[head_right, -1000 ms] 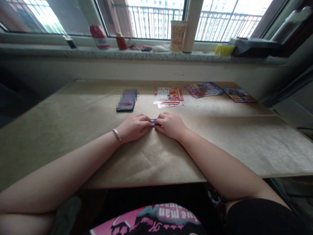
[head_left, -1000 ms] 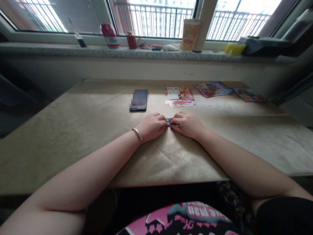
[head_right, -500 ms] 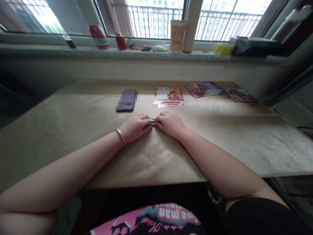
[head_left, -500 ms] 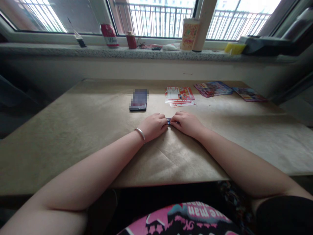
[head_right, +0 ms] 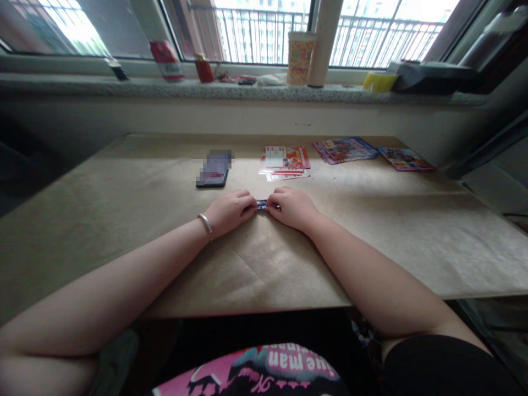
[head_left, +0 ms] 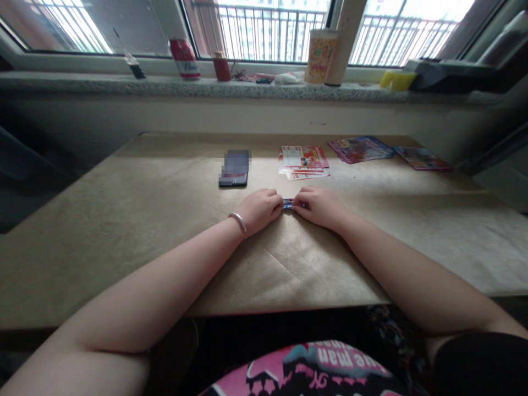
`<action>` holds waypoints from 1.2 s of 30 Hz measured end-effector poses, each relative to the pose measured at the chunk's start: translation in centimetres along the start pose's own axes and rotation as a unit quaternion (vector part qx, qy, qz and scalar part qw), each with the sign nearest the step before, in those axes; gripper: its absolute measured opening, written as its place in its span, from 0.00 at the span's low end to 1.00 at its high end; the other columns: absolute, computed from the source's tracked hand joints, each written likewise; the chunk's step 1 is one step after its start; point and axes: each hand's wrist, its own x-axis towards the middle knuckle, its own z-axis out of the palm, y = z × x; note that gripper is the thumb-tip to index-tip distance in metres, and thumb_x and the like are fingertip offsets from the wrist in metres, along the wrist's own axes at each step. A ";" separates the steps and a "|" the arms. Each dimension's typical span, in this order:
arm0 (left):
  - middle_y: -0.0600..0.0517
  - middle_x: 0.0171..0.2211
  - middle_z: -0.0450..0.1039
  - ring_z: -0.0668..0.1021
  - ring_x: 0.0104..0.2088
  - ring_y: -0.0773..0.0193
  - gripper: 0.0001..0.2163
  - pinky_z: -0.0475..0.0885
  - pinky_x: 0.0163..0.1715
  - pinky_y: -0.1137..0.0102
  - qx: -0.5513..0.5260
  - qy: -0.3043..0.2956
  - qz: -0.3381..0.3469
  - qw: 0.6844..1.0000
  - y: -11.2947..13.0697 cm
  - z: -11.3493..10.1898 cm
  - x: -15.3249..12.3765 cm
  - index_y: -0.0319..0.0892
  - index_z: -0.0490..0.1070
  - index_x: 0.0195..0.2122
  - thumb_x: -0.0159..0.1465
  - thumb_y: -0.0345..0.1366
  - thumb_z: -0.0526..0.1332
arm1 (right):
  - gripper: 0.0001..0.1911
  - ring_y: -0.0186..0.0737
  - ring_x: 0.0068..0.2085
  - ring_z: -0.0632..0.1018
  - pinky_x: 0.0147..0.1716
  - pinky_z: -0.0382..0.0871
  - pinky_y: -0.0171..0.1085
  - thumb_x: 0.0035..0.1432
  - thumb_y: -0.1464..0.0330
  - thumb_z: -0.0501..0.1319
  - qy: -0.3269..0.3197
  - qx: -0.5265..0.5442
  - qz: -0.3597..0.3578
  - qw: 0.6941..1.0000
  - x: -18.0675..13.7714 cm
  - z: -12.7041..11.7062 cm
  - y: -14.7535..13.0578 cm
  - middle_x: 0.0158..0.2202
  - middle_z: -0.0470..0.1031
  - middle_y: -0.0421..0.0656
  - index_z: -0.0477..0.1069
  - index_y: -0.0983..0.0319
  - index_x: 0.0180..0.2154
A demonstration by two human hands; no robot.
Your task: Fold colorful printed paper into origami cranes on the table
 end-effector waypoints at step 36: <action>0.50 0.34 0.75 0.75 0.36 0.63 0.10 0.68 0.34 0.71 0.005 0.003 0.052 0.999 -0.8 -0.3 -0.3 0.45 0.77 0.40 0.67 0.33 0.55 | 0.09 0.38 0.37 0.76 0.37 0.65 0.35 0.59 0.65 0.60 0.010 0.007 0.005 1.000 0.2 0.2 0.0 0.36 0.78 0.42 0.80 0.56 0.36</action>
